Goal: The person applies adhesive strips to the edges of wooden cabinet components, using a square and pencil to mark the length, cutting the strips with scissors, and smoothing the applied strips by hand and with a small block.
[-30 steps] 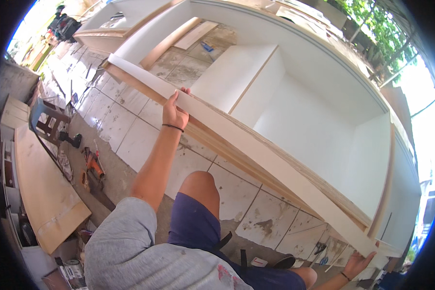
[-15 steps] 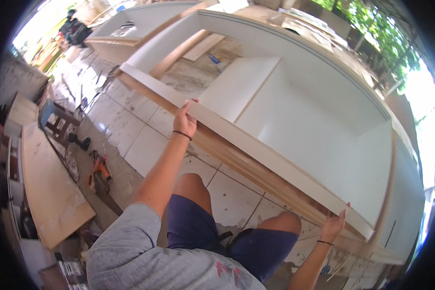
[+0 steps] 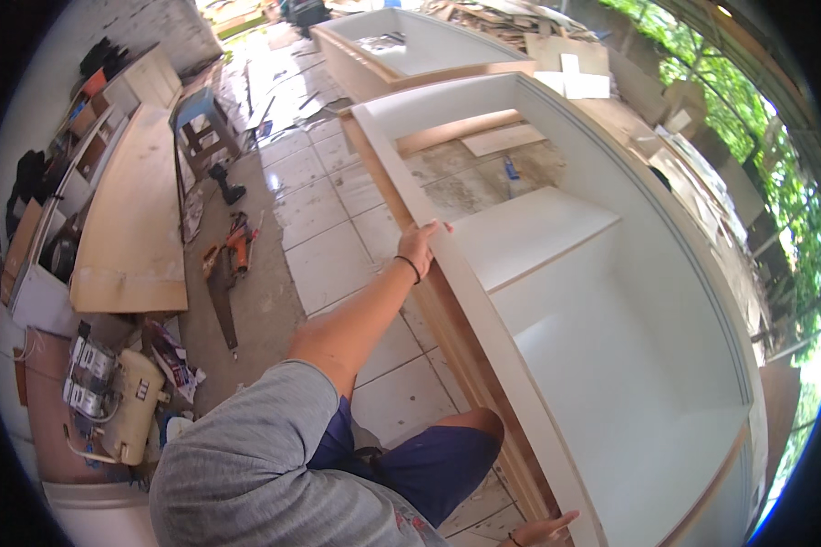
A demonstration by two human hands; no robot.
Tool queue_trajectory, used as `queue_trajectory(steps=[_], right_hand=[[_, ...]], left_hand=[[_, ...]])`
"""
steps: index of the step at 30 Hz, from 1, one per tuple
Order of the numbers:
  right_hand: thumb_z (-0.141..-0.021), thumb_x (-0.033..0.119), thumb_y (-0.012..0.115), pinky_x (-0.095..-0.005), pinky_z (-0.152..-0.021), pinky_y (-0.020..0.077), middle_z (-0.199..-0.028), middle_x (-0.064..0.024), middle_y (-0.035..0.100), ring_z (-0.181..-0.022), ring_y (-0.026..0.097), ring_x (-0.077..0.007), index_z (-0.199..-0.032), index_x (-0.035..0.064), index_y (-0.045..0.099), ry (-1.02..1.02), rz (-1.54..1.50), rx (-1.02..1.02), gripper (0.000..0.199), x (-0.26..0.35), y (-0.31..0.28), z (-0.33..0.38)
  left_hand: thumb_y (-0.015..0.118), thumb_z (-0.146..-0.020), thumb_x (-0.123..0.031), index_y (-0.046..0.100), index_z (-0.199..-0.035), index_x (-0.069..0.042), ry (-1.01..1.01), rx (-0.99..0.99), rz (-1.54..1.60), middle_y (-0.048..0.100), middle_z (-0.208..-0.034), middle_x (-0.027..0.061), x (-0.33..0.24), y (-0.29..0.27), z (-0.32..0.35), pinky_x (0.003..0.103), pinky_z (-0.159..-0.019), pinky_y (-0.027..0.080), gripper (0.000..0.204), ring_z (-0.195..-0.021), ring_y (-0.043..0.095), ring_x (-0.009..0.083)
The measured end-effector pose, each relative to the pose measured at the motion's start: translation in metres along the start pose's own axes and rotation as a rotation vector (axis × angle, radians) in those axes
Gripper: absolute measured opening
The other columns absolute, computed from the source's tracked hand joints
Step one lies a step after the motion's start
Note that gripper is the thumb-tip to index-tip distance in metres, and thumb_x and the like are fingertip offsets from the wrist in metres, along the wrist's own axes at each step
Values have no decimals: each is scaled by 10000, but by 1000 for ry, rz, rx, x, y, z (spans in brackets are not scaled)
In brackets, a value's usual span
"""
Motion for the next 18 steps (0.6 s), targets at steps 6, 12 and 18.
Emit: queue_trajectory(steps=[6, 12, 18], right_hand=[[-993, 252, 463, -506, -745, 503, -942, -311, 649, -860, 627, -432, -1270, -8, 556, -398, 176, -79, 391, -53, -8, -30], [-944, 267, 506, -510, -750, 505, -953, -302, 648, -874, 628, -428, -1231, -12, 570, -536, 404, -186, 405, -21, -29, -28], [-895, 283, 549, -514, -754, 507, -964, -294, 647, -888, 628, -424, -1191, -17, 584, -610, 676, -310, 423, 33, -75, -19]], left_hand=[[559, -957, -139, 524, -1087, -28, -9, -16, 34, 666, -942, 112, 2, 14, 11, 333, -689, 565, 175, -827, 666, 206], [534, -980, -171, 507, -1140, -45, -43, 171, 62, 651, -975, 92, -7, 15, 22, 286, -661, 553, 206, -813, 648, 171], [478, -1000, -168, 493, -1156, -23, -158, 270, 38, 626, -1040, 116, -1, 18, 32, 319, -733, 567, 214, -889, 639, 184]])
Point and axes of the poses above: each hand's wrist, its own z-axis away from the middle knuckle, its own y-axis out of the palm, x = y × z, the point moved 4 cm from there along -z, towards the middle knuckle
